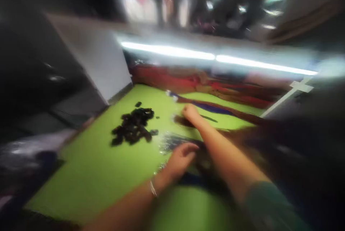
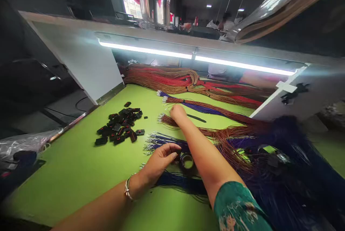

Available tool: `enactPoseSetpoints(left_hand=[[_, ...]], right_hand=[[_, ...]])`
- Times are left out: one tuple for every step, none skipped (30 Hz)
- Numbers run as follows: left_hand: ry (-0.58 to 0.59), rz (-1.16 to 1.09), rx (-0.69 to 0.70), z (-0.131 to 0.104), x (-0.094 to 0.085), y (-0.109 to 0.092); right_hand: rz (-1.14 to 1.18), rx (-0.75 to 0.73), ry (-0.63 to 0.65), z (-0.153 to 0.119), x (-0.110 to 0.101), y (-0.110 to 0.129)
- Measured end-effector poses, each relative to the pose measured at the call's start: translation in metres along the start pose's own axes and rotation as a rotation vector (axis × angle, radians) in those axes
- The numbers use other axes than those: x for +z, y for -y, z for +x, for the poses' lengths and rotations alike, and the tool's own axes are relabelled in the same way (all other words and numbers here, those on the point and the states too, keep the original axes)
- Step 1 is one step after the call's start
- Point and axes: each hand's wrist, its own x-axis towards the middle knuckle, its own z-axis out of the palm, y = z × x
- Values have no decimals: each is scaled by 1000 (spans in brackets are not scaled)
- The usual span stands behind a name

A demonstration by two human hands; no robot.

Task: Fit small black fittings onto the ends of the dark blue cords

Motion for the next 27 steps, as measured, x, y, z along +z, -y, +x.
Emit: enactPoseSetpoints(left_hand=[[-12,-35,1,0,-1,-1],[-23,-72,-1,0,-1,-3],[-32,-108,-10,1,-2,-5],[-38,-153,-19,0,-2,-7],[-36,-197,-33,0,-2,-9],[-32,-238,-53,0,-2,-12],[-37,-271,-78,0,-2,-15],[-34,-307,-107,1,-2,-18],[-18,-332,-150,1,-1,-20],[0,-351,-183,2,-1,-22],[20,-365,-210,2,0,-24],[37,-376,-230,2,1,-25],[49,-385,-240,2,1,-25],[56,-391,-244,1,2,-25],[57,-396,-245,1,2,-25],[57,-398,-245,1,2,-24],[56,-397,-244,1,2,-24],[53,-395,-244,1,2,-23],[49,-392,-243,1,2,-23],[45,-390,-242,2,2,-23],[40,-389,-242,2,2,-23],[37,-389,-245,2,2,-23],[36,-388,-248,2,3,-23],[36,-388,-250,2,3,-23],[37,-386,-252,2,3,-23],[38,-382,-252,2,4,-24],[38,-375,-251,2,4,-24]], right_hand=[[14,13,-9,-3,-11,-2],[33,19,-14,-6,-21,-4],[57,19,-17,-13,-32,-7],[86,13,-18,-22,-41,-10],[133,-5,-22,-35,-50,-14],[179,-29,-23,-50,-58,-19],[224,-55,-22,-68,-64,-24],[265,-76,-16,-86,-68,-28],[300,-85,-4,-105,-71,-33],[326,-83,6,-123,-71,-38],[341,-69,18,-139,-70,-43],[342,-50,26,-153,-69,-47],[332,-30,34,-164,-66,-51],[317,-11,40,-172,-64,-54],[302,3,46,-178,-62,-56],[288,12,49,-182,-60,-58],[274,16,50,-184,-60,-58],[261,18,50,-185,-59,-57],[246,20,53,-185,-60,-57],[232,20,57,-184,-60,-55],[218,21,61,-184,-60,-54],[208,22,66,-183,-59,-53],[200,20,70,-183,-59,-52],[193,15,72,-182,-58,-51],[186,11,74,-182,-58,-50],[176,8,75,-182,-57,-50],[162,8,74,-183,-56,-49]])
